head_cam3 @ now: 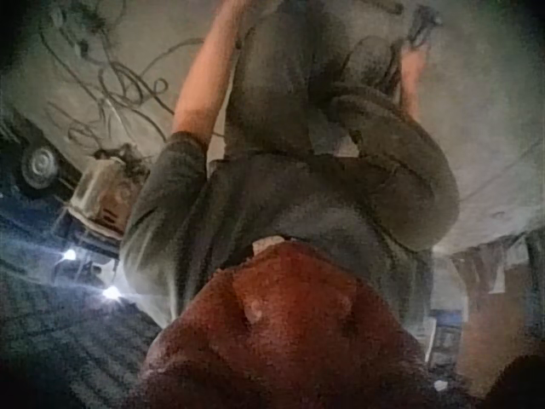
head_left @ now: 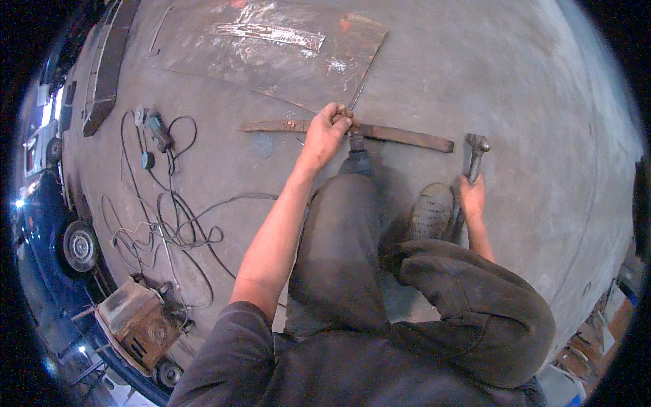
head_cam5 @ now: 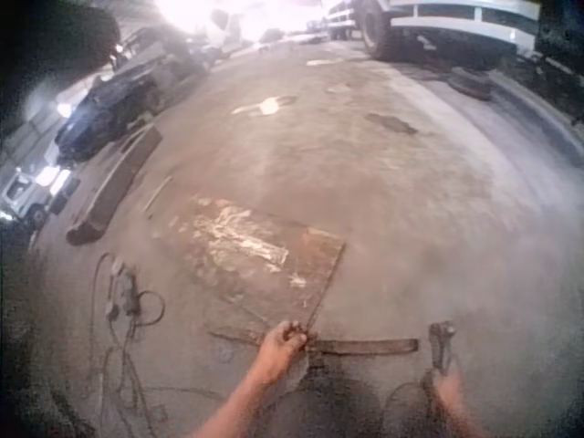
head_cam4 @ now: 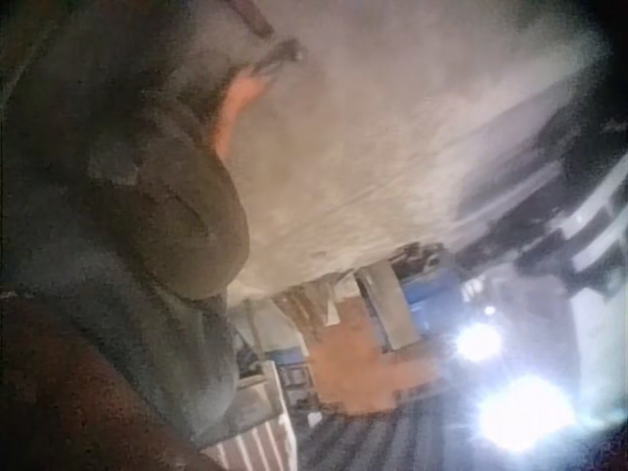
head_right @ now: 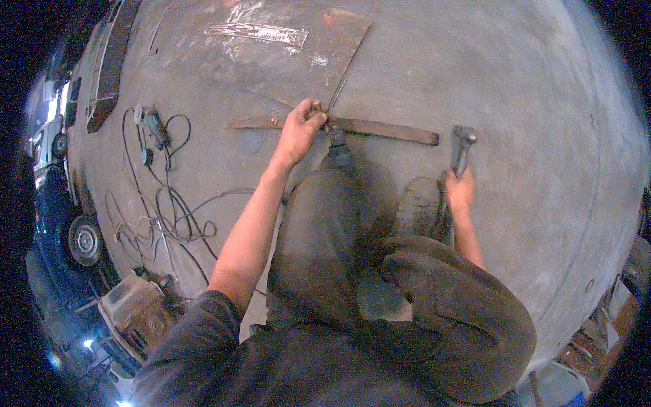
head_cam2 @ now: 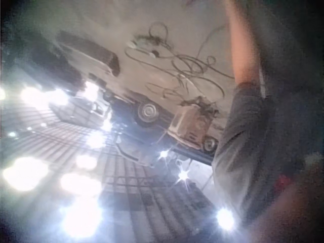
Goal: The person sits on the floor of a workshop and uses a hammer and chisel to mark a metal bar. They then use a power drill to create holes in the metal bar.
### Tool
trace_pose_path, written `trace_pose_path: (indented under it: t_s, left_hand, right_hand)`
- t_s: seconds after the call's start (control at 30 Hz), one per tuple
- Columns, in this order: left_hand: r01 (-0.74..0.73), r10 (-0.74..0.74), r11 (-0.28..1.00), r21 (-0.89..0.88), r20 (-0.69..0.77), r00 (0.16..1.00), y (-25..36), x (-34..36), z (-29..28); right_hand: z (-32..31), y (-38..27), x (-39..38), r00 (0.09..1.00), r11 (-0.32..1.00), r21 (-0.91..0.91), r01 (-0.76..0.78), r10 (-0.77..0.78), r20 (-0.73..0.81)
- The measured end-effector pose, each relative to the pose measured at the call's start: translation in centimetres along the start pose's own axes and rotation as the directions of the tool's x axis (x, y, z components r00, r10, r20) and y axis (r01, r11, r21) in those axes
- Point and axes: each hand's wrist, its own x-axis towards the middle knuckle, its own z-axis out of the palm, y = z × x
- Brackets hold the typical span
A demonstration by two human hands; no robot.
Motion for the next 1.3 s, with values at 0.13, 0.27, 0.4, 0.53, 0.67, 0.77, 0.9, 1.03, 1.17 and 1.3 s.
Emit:
trace_pose_path:
  t_s: [0.13,0.27,0.4,0.53,0.67,0.77,0.9,1.03,1.17,1.3]
  left_hand:
    - [0.013,0.088,0.855,0.519,-0.17,0.981,-1.2,2.1,0.8]
    - [0.018,0.043,0.598,0.802,-0.054,0.998,-1.4,6.4,2.2]
    - [-0.017,0.107,0.419,0.908,-0.031,0.994,-4.0,9.0,4.0]
    - [0.05,0.071,0.482,0.875,-0.096,0.993,-3.3,10.7,6.3]
    - [0.187,-0.037,0.558,0.809,-0.201,0.979,-5.5,10.3,6.8]
    - [0.224,-0.113,0.577,0.785,-0.195,0.974,-3.7,12.2,8.1]
    - [0.295,-0.08,0.632,0.717,-0.318,0.945,-4.2,12.7,8.9]
    - [0.268,-0.091,0.631,0.728,-0.274,0.957,-4.0,12.4,9.7]
    - [0.263,-0.185,0.701,0.663,-0.188,0.965,-1.9,12.5,8.0]
    - [0.247,-0.066,0.676,0.694,-0.277,0.959,-4.5,10.4,6.7]
  right_hand:
    - [-0.1,-0.7,0.1,0.997,0.997,0.029,-0.07,0.069,0.031]
    - [0.5,-1.2,0.0,1.0,0.999,0.047,0.006,-0.007,0.024]
    - [1.4,-0.9,-0.4,0.995,0.982,-0.163,-0.097,0.094,-0.027]
    - [1.6,4.9,2.8,0.999,0.985,-0.173,-0.008,0.001,-0.046]
    - [2.0,3.4,1.7,0.999,0.994,-0.113,0.009,-0.005,0.04]
    - [1.7,3.9,1.9,0.993,0.994,0.01,0.106,-0.105,-0.054]
    - [1.8,3.8,1.7,0.997,0.996,0.037,0.08,-0.08,-0.014]
    - [1.7,2.4,0.6,1.0,0.995,-0.095,0.018,-0.016,0.024]
    - [2.5,3.9,1.5,0.999,0.983,-0.182,-0.029,0.023,-0.037]
    - [1.5,0.1,0.7,0.997,0.995,-0.08,-0.057,0.061,0.048]
